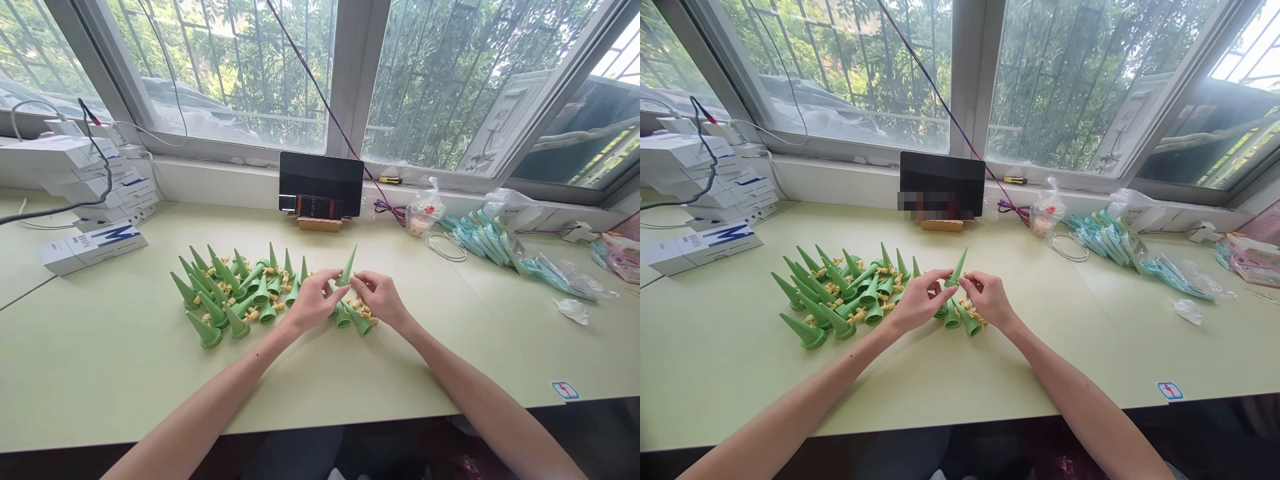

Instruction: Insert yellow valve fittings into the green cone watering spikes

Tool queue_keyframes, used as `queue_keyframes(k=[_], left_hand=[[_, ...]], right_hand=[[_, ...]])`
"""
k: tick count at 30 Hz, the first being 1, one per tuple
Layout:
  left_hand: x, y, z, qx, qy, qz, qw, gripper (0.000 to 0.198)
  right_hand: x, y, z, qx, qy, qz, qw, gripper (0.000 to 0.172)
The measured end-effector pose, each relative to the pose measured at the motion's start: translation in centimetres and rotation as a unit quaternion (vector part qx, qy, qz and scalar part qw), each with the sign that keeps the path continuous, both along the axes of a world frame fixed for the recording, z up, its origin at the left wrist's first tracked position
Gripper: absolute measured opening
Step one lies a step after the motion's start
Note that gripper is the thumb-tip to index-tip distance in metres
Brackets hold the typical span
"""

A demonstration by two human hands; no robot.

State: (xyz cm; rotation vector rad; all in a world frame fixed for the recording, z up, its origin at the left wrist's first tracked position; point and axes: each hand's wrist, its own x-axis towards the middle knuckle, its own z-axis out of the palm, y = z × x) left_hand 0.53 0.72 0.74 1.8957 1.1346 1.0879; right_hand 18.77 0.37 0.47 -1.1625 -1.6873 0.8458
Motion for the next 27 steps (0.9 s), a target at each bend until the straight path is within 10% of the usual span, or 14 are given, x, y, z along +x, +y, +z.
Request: queue_keyframes(k=[9,27], left_hand=[[0.0,0.3,-0.7,0.081,0.149,0.097,0.981,0.031],[-0.1,0.4,-1.4,0.125,0.195,0.078,0.970,0.019]], right_hand=[[1.3,1.0,-0.1,0.097,-0.106,-0.087,0.986,0.029],[2.2,1.9,-0.5,0.116,-0.144,-0.138,0.973,0.028]])
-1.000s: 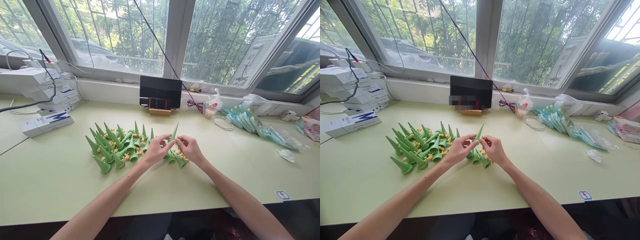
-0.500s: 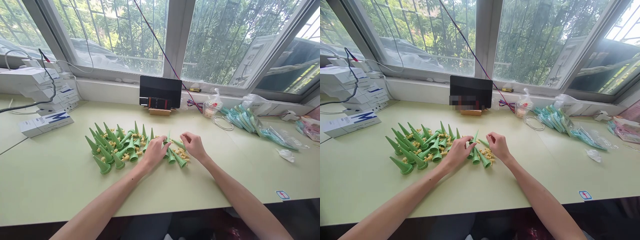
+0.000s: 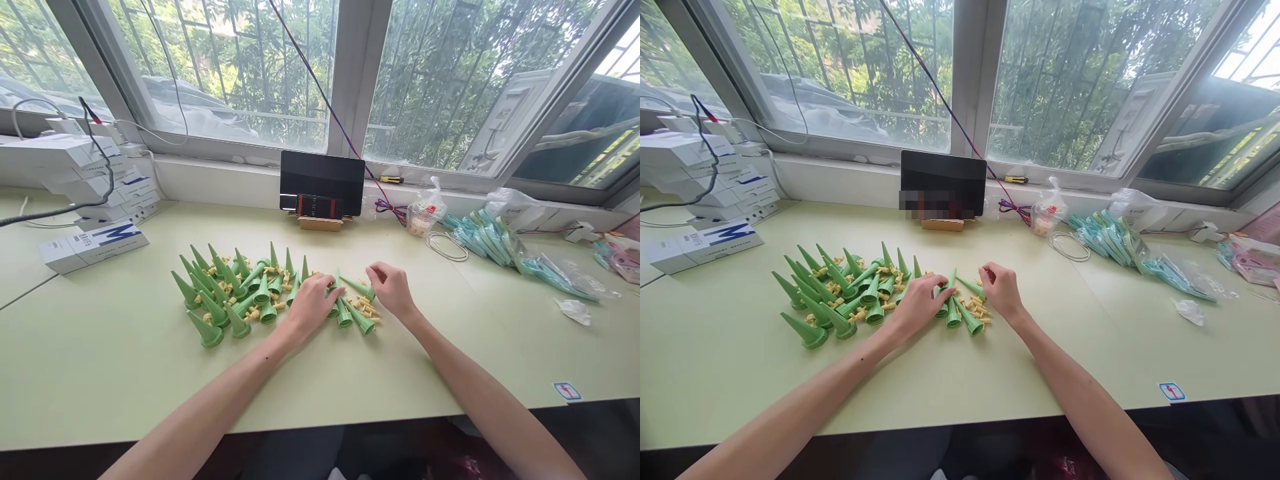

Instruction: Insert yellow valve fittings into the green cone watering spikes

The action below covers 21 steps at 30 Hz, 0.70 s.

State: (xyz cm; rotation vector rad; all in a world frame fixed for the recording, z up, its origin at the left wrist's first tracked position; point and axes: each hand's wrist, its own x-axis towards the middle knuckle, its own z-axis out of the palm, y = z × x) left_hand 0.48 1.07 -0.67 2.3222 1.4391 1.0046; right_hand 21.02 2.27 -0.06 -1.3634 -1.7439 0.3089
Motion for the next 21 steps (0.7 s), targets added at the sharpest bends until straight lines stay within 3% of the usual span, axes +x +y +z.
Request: queue_keyframes(k=[6,11,15,21], left_hand=[[0.1,-0.3,0.5,0.075,-0.050,-0.013,0.996,0.019],[0.4,-0.9,0.7,0.115,-0.053,-0.103,0.987,0.025],[0.7,-1.4,0.6,0.113,-0.017,-0.164,0.980,0.028],[0.7,-1.5,0.6,0.095,-0.005,-0.174,0.980,0.030]], right_hand=[[0.9,1.0,-0.4,-0.062,0.021,-0.012,0.998,0.022],[1.8,1.8,-1.0,-0.119,0.013,0.002,0.993,0.020],[2.0,2.0,-1.3,-0.139,0.005,0.023,0.990,0.021],[2.0,2.2,-1.4,-0.150,-0.015,0.043,0.988,0.021]])
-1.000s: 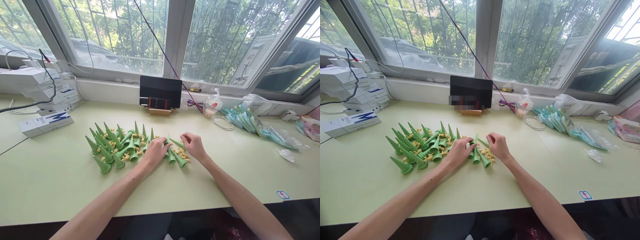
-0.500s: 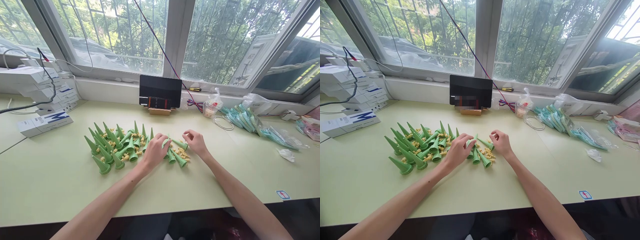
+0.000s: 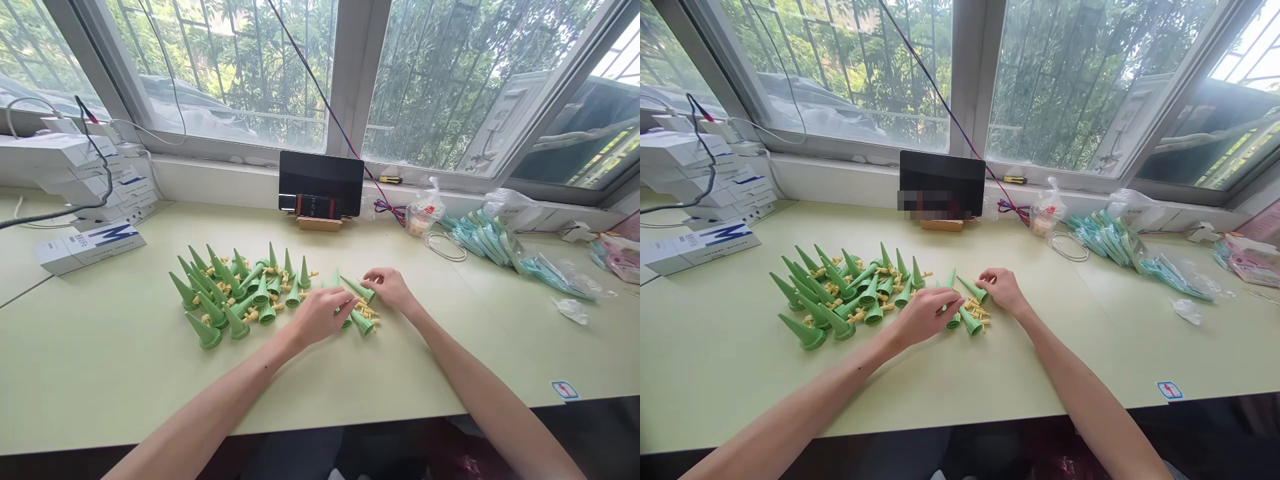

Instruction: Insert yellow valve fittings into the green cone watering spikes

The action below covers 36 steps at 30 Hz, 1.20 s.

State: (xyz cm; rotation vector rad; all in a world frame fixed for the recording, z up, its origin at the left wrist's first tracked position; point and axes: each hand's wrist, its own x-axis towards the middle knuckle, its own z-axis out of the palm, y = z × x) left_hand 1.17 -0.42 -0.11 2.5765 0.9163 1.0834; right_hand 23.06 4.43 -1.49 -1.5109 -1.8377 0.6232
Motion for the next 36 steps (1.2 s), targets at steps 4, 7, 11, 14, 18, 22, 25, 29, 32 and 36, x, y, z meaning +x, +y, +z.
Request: queue_keyframes(k=[4,7,11,14,18,22,25,29,32,36], left_hand=[[0.0,0.0,0.1,0.002,0.010,0.001,1.000,0.032],[0.0,-0.1,0.2,0.004,0.018,0.001,1.000,0.032],[0.0,-0.1,0.1,0.003,0.022,0.002,1.000,0.033],[0.0,0.0,-0.1,0.003,0.023,0.003,1.000,0.033],[-0.1,0.1,-0.2,-0.001,0.019,0.000,1.000,0.032],[-0.1,0.1,-0.2,-0.006,0.015,-0.001,1.000,0.032],[-0.1,0.1,-0.2,-0.008,0.010,0.004,1.000,0.033],[-0.1,0.2,0.1,-0.014,-0.010,0.032,0.999,0.034],[-0.2,0.3,0.3,-0.024,-0.040,0.059,0.997,0.030],[-0.3,0.5,0.4,-0.042,-0.083,0.093,0.991,0.023]], right_hand=[[0.0,-0.1,0.1,0.002,-0.004,0.015,1.000,0.020],[-0.1,-0.2,0.2,0.011,-0.006,0.020,1.000,0.018],[-0.2,-0.3,0.2,0.013,-0.012,0.019,1.000,0.016],[-0.1,-0.2,-0.1,0.018,-0.020,0.017,0.999,0.014],[0.1,0.1,-0.9,0.033,-0.039,-0.003,0.999,0.015],[0.2,0.3,-1.3,0.055,-0.046,-0.036,0.997,0.016],[-0.2,0.0,-1.1,0.098,-0.036,-0.054,0.993,0.017],[-1.1,-0.9,0.0,0.138,0.003,-0.050,0.989,0.017],[-2.1,-1.9,0.9,0.174,0.045,-0.023,0.984,0.015],[-3.1,-3.3,1.5,0.231,0.049,0.014,0.972,0.014]])
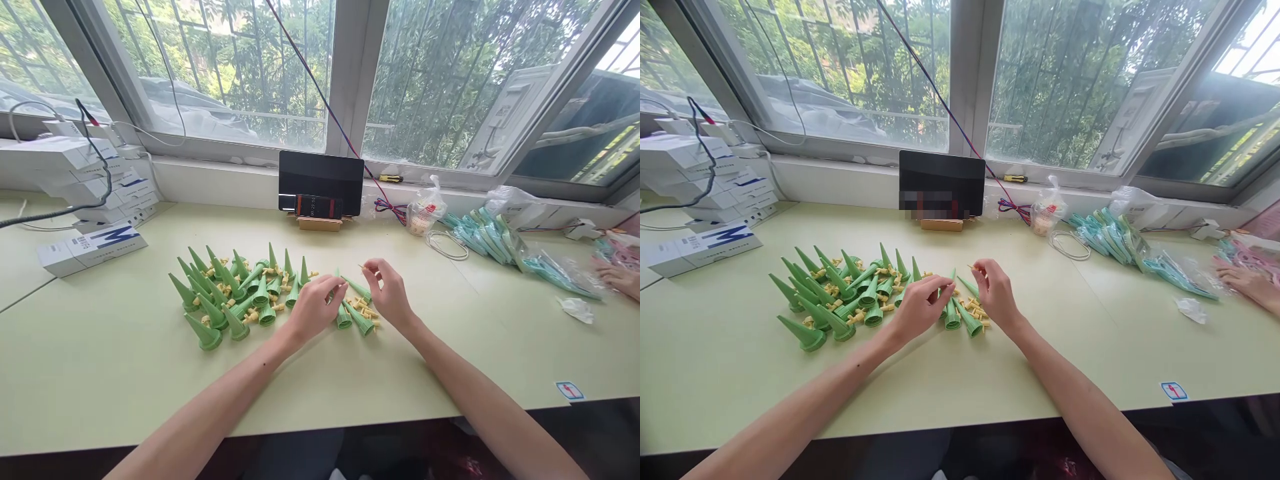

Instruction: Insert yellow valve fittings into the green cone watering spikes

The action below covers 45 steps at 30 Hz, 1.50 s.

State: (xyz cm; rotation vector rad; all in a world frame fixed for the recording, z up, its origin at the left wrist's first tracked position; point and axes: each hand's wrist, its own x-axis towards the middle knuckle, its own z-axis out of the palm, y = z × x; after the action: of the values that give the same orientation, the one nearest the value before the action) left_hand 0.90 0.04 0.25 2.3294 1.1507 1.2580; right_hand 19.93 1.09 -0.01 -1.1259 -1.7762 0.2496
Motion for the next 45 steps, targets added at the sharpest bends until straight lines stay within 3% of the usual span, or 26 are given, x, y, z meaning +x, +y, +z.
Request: queue_keyframes(k=[5,9,14,25,30,37,45], left_hand=[[-0.1,0.2,-0.1,-0.024,-0.036,0.021,0.999,0.018],[-0.1,0.1,0.0,-0.033,-0.029,0.002,0.999,0.018],[0.0,0.1,0.2,-0.033,-0.025,-0.025,0.999,0.023],[0.1,0.0,0.4,-0.040,-0.044,-0.019,0.998,0.024],[0.2,-0.1,0.5,-0.036,-0.048,-0.026,0.998,0.028],[0.2,-0.1,0.8,-0.020,-0.063,-0.014,0.998,0.040],[0.2,-0.1,0.4,-0.007,-0.061,-0.028,0.998,0.029]], right_hand=[[-0.6,-0.9,-0.3,0.018,-0.014,0.059,0.998,0.016],[-0.9,-1.2,0.0,0.003,0.008,0.082,0.997,0.017],[-1.1,-1.2,0.4,-0.052,0.045,0.094,0.993,0.019],[-1.1,-1.1,0.5,-0.142,0.142,0.127,0.971,0.023],[-1.3,-1.0,0.8,-0.214,0.234,0.170,0.933,0.027],[-0.7,-0.6,1.4,-0.344,0.380,0.227,0.828,0.039],[-0.4,-0.4,1.3,-0.369,0.418,0.261,0.788,0.037]])
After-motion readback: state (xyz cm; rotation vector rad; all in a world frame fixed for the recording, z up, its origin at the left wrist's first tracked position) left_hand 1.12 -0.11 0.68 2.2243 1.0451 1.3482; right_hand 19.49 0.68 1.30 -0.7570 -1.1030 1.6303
